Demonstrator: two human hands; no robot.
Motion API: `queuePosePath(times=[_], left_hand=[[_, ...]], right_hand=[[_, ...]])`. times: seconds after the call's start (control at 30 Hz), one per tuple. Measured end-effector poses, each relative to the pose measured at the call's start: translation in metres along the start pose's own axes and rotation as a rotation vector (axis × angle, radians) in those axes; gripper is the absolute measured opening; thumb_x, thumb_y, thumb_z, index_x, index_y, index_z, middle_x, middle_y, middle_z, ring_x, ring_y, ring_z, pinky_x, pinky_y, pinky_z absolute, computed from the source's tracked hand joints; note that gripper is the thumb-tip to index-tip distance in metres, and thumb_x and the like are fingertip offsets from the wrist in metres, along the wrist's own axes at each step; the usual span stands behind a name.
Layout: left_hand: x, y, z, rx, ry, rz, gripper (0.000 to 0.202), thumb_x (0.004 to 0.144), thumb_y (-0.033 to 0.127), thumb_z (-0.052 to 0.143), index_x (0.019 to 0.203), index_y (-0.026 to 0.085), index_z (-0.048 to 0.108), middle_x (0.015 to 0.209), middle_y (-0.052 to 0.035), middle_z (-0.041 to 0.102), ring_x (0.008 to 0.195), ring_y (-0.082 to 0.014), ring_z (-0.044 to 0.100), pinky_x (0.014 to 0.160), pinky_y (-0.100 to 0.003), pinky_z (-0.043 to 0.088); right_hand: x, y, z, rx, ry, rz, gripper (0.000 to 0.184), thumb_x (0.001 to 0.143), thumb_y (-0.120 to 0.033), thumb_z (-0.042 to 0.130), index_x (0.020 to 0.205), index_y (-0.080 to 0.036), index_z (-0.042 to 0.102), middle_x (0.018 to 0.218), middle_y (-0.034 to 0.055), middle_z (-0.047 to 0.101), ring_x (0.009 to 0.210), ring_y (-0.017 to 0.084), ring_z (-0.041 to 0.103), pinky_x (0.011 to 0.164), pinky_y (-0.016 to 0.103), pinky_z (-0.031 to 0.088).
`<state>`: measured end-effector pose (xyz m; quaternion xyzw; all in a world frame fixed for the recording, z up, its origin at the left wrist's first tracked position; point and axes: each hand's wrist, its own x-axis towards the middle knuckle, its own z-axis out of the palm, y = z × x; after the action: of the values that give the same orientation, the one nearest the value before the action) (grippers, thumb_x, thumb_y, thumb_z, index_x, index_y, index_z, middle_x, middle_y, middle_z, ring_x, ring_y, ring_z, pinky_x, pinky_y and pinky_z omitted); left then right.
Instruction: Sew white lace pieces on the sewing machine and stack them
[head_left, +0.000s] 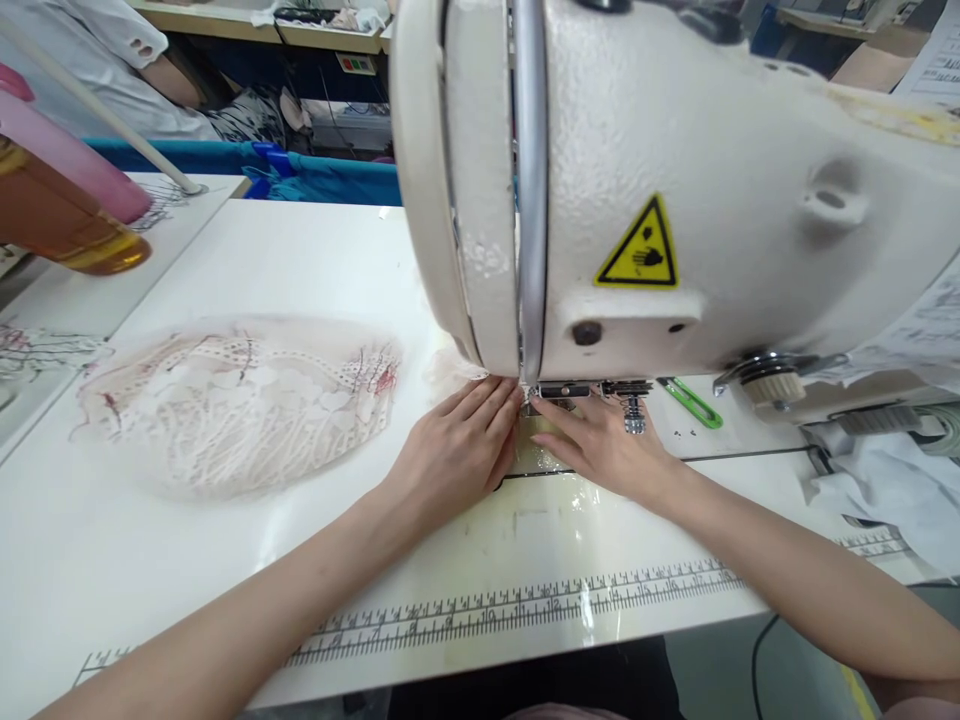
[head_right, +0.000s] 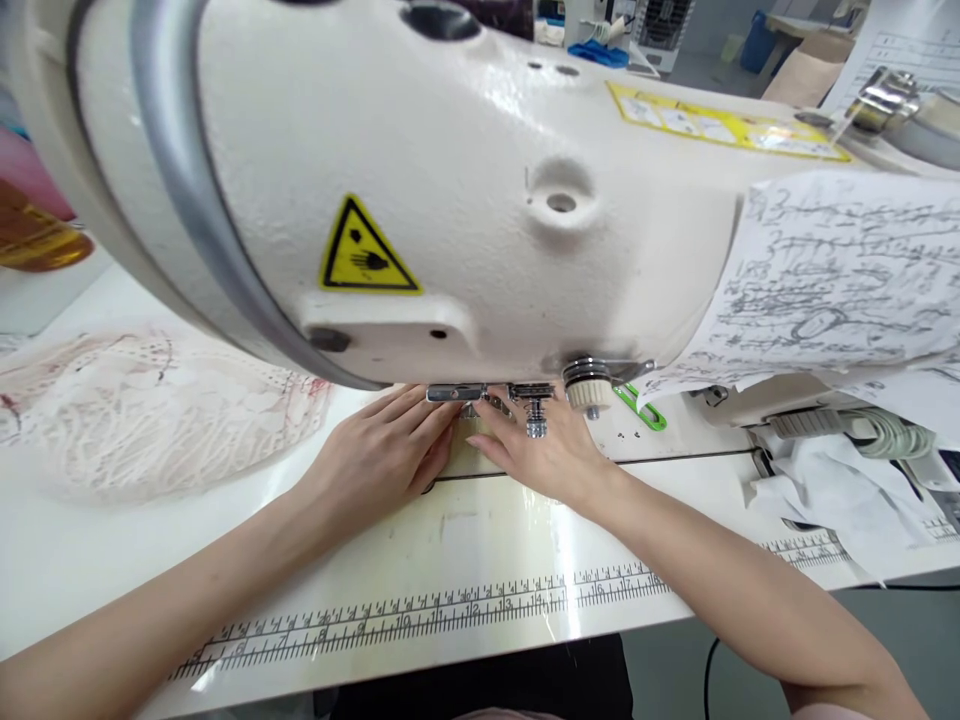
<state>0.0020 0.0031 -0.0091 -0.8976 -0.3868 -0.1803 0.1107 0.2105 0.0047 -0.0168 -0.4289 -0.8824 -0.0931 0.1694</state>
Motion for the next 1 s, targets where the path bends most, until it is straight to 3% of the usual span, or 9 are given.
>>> queuePosePath(times=[0.13, 0.33, 0.4, 0.57, 0.63, 0.73, 0.8, 0.9, 1.0], left_hand=[[0.001, 0.001, 0.000, 0.030, 0.001, 0.001, 0.034, 0.092, 0.021, 0.045, 0.115, 0.004, 0.064, 0.119, -0.0178, 0.066, 0.115, -0.0292, 0.061, 0.099, -0.042, 0.051], [0.001, 0.001, 0.000, 0.012, -0.060, -0.049, 0.038, 0.094, 0.023, 0.041, 0.120, 0.006, 0.061, 0.125, -0.0178, 0.063, 0.120, -0.0301, 0.057, 0.101, -0.046, 0.048], [0.001, 0.002, 0.000, 0.014, -0.063, -0.066, 0.038, 0.094, 0.023, 0.040, 0.122, 0.005, 0.060, 0.127, -0.0178, 0.061, 0.122, -0.0303, 0.056, 0.103, -0.047, 0.046], [0.001, 0.012, -0.004, 0.102, -0.097, -0.085, 0.037, 0.096, 0.025, 0.041, 0.124, 0.007, 0.058, 0.129, -0.0141, 0.060, 0.123, -0.0273, 0.055, 0.103, -0.044, 0.045], [-0.002, 0.013, -0.009, 0.175, -0.081, -0.050, 0.035, 0.097, 0.025, 0.043, 0.124, 0.008, 0.057, 0.129, -0.0122, 0.061, 0.122, -0.0261, 0.055, 0.103, -0.043, 0.045], [-0.015, 0.004, -0.025, 0.277, -0.038, -0.042, 0.029, 0.095, 0.018, 0.047, 0.121, 0.010, 0.059, 0.120, -0.0088, 0.066, 0.112, -0.0228, 0.060, 0.091, -0.036, 0.051], [-0.028, -0.008, -0.040, 0.362, -0.045, -0.188, 0.025, 0.093, 0.015, 0.048, 0.114, 0.011, 0.061, 0.108, -0.0088, 0.070, 0.099, -0.0229, 0.063, 0.076, -0.033, 0.053], [-0.050, -0.028, -0.058, 0.460, -0.069, -0.517, 0.019, 0.092, 0.025, 0.050, 0.099, 0.013, 0.063, 0.094, -0.0123, 0.068, 0.088, -0.0275, 0.061, 0.063, -0.036, 0.049], [-0.065, -0.040, -0.065, 0.284, 0.038, -0.715, 0.019, 0.092, 0.029, 0.050, 0.086, 0.018, 0.064, 0.090, -0.0090, 0.066, 0.088, -0.0252, 0.059, 0.061, -0.033, 0.045]], right_hand=[[-0.002, 0.003, 0.000, 0.012, 0.041, -0.003, 0.035, 0.093, -0.044, 0.050, 0.122, -0.028, 0.061, 0.105, 0.0075, 0.070, 0.092, 0.022, 0.062, 0.081, 0.037, 0.046], [0.001, 0.008, -0.007, 0.023, -0.032, 0.042, 0.030, 0.097, -0.037, 0.041, 0.113, -0.027, 0.064, 0.093, 0.0019, 0.073, 0.078, 0.018, 0.064, 0.056, 0.029, 0.038], [0.003, 0.010, -0.008, 0.049, -0.045, 0.067, 0.031, 0.098, -0.036, 0.039, 0.111, -0.025, 0.065, 0.091, 0.0012, 0.073, 0.078, 0.018, 0.065, 0.055, 0.029, 0.034], [0.001, 0.016, 0.000, 0.107, 0.031, 0.094, 0.029, 0.096, -0.038, 0.042, 0.108, -0.028, 0.068, 0.087, 0.0017, 0.074, 0.078, 0.020, 0.065, 0.068, 0.033, 0.039], [-0.001, 0.019, 0.003, 0.128, 0.098, 0.032, 0.027, 0.096, -0.036, 0.044, 0.105, -0.027, 0.068, 0.084, 0.0016, 0.074, 0.075, 0.019, 0.064, 0.079, 0.037, 0.041], [-0.002, 0.021, 0.006, 0.151, 0.155, -0.019, 0.022, 0.094, -0.032, 0.048, 0.102, -0.026, 0.067, 0.092, 0.0000, 0.074, 0.078, 0.018, 0.064, 0.088, 0.038, 0.038], [-0.002, 0.021, 0.005, 0.110, 0.173, -0.076, 0.019, 0.094, -0.027, 0.049, 0.104, -0.023, 0.065, 0.097, -0.0013, 0.074, 0.076, 0.016, 0.065, 0.087, 0.036, 0.037], [-0.002, 0.021, 0.002, 0.033, 0.157, -0.138, 0.020, 0.094, -0.021, 0.046, 0.102, -0.022, 0.064, 0.097, -0.0010, 0.074, 0.075, 0.015, 0.065, 0.081, 0.035, 0.036], [-0.002, 0.023, 0.002, 0.039, 0.127, -0.145, 0.025, 0.096, -0.021, 0.041, 0.102, -0.022, 0.065, 0.093, 0.0016, 0.074, 0.078, 0.017, 0.065, 0.072, 0.034, 0.034]])
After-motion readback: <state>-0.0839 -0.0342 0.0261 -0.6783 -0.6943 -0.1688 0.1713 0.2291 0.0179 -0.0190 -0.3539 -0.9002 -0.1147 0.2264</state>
